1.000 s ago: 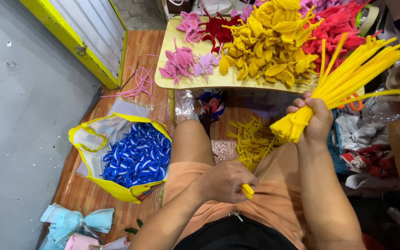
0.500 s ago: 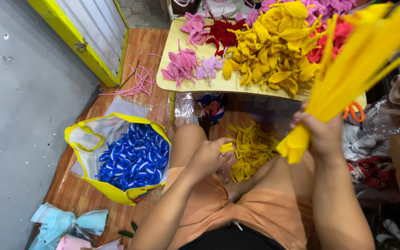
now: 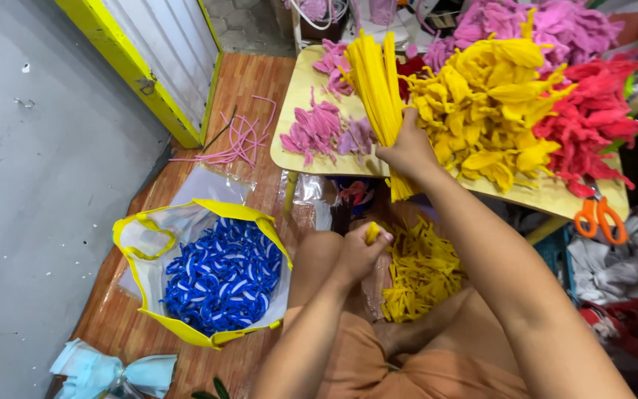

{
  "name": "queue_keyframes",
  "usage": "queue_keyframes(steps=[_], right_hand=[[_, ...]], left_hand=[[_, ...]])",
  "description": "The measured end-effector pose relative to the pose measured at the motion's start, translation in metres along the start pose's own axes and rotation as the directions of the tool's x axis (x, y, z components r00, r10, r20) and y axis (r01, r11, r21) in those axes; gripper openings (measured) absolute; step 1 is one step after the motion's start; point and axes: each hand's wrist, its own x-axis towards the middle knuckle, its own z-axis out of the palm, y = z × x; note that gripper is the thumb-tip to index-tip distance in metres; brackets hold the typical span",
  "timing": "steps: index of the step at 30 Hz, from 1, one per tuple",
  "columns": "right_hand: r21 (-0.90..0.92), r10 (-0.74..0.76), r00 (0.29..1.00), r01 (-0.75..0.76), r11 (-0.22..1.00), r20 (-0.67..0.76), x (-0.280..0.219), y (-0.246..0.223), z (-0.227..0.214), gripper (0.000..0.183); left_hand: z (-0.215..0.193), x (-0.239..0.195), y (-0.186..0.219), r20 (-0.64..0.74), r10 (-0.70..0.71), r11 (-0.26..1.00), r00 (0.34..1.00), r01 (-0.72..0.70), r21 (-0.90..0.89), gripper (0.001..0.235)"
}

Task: The person sits on the floor and repeatedly picks up yellow strips of craft material, folds them, and ties them into small bundles by hand. The finished bundles are placed into a yellow bag containing blue items. The person continues this repetitive tying process throughout the clip.

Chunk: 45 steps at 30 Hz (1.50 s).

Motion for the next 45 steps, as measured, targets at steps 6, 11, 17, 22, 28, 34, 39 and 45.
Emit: queue_keyframes(steps=[6, 11, 17, 22, 28, 34, 39, 45], right_hand=[[-0.14, -0.012, 0.994, 0.026, 0.99, 0.104, 0.041, 0.003, 0.028, 0.075], [-0.255, -0.075, 0.993, 0.096, 0.962, 0.088, 0.054, 0.019, 0.04, 0.07], [-0.395, -0.273, 0.962, 0.239, 0.887, -0.03, 0.059, 0.027, 0.043, 0.041], [-0.365, -0.204, 0.978, 0.17, 0.915, -0.054, 0.079, 0.047, 0.06, 0.025], [-0.137, -0.009, 0.995, -0.004, 0.991, -0.097, 0.101, 0.073, 0.066, 0.012], [0.006, -0.063, 0.967, 0.067, 0.998, -0.245, 0.103, 0.085, 0.053, 0.031], [0.608, 0.015, 0.962, 0.16, 0.778, -0.272, 0.012, 0.034, -0.026, 0.034], [0.547, 0.189, 0.981, -0.139, 0.826, -0.037, -0.153, 0.09, -0.06, 0.013]], left_hand=[[0.007, -0.003, 0.011, -0.023, -0.001, 0.999, 1.0, 0.001, -0.035, 0.012], [0.006, -0.01, 0.03, -0.025, -0.052, 0.998, 0.998, 0.051, -0.043, 0.011], [0.01, -0.004, 0.023, -0.013, 0.022, 0.999, 1.0, -0.022, -0.035, 0.01], [0.007, -0.008, 0.031, -0.025, 0.03, 0.999, 0.999, -0.031, -0.021, 0.01], [0.011, -0.008, 0.024, -0.034, 0.027, 0.999, 0.999, -0.027, -0.02, 0.011], [0.011, -0.005, 0.02, -0.033, -0.072, 0.997, 0.997, 0.071, -0.017, 0.012], [0.006, 0.005, -0.006, 0.028, -0.018, 0.99, 0.999, 0.022, -0.138, 0.038], [-0.002, -0.005, 0.002, 0.304, 0.301, 0.85, 0.904, -0.11, -0.516, 0.033]])
